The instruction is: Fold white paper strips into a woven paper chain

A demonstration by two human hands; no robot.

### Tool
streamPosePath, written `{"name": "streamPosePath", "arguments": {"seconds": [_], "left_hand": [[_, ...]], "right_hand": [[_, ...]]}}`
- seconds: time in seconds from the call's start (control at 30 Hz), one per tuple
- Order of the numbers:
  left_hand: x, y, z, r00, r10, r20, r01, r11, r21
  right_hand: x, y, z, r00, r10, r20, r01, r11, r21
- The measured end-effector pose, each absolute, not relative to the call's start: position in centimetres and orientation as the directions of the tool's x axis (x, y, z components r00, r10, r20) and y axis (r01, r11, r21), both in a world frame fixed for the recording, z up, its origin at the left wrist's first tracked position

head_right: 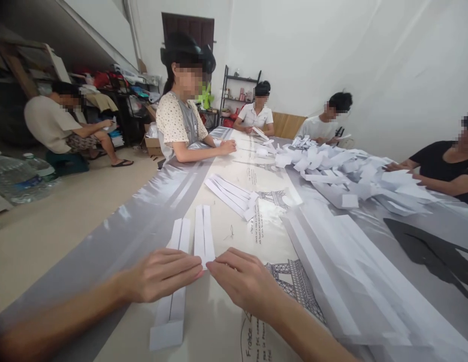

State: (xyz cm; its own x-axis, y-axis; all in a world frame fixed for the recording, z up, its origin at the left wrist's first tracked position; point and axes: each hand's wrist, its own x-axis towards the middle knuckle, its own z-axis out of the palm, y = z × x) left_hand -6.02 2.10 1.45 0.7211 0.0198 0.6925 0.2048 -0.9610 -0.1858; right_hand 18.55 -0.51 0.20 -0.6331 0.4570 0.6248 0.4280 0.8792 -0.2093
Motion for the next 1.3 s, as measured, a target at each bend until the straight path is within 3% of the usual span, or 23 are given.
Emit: {"name": "streamPosePath", "arguments": {"seconds": [0.1, 0.27, 0.43, 0.53, 0.67, 0.77, 0.9, 1.0, 1.3], "left_hand": [[-6.1, 1.9, 1.8, 0.73, 0.039, 0.682, 0.185, -0.972, -0.143], [-6.4, 3.1, 1.3, 0.784, 0.217, 0.582, 0.186, -0.976, 0.114], [-8.4, 6.8, 0.0, 0.696, 0.433, 0.573, 0.231, -0.89, 0.393], [-9.9, 8.2, 0.1, 0.669, 0.554, 0.496, 0.277, -0.805, 0.525], [-10.9, 8.6, 1.1, 0.496, 0.78, 0.381, 0.385, -0.591, 0.709], [-11.0, 8.6, 1.5, 0.336, 0.89, 0.306, 0.34, -0.418, 0.842], [-10.8, 8.6, 1.2, 0.297, 0.939, 0.174, 0.17, -0.231, 0.958], [-10.4, 8.3, 1.0, 0.314, 0.943, 0.114, 0.074, -0.145, 0.987], [-9.3, 7.8, 0.7, 0.207, 0.976, 0.064, -0.227, -0.015, 0.974]], "right_hand": [[18.4, -0.6, -0.2, -0.561, 0.429, 0.708, 0.449, 0.876, -0.175], [18.9, -1.9, -0.2, -0.497, 0.35, 0.794, 0.451, 0.886, -0.108], [19.3, -2.6, 1.3, -0.306, 0.34, 0.889, 0.409, 0.891, -0.2], [19.6, -2.2, 1.4, -0.149, 0.434, 0.888, 0.397, 0.849, -0.348], [20.6, -1.1, 0.5, 0.156, 0.743, 0.651, 0.347, 0.576, -0.741], [21.3, -0.2, -0.1, 0.232, 0.877, 0.421, 0.209, 0.378, -0.902], [21.8, 0.6, -0.6, 0.151, 0.969, 0.195, 0.014, 0.195, -0.981], [22.1, 1.1, -0.8, 0.092, 0.992, 0.091, -0.045, 0.095, -0.994], [22.0, 1.5, -1.6, 0.111, 0.993, 0.026, -0.023, 0.029, -0.999]]}}
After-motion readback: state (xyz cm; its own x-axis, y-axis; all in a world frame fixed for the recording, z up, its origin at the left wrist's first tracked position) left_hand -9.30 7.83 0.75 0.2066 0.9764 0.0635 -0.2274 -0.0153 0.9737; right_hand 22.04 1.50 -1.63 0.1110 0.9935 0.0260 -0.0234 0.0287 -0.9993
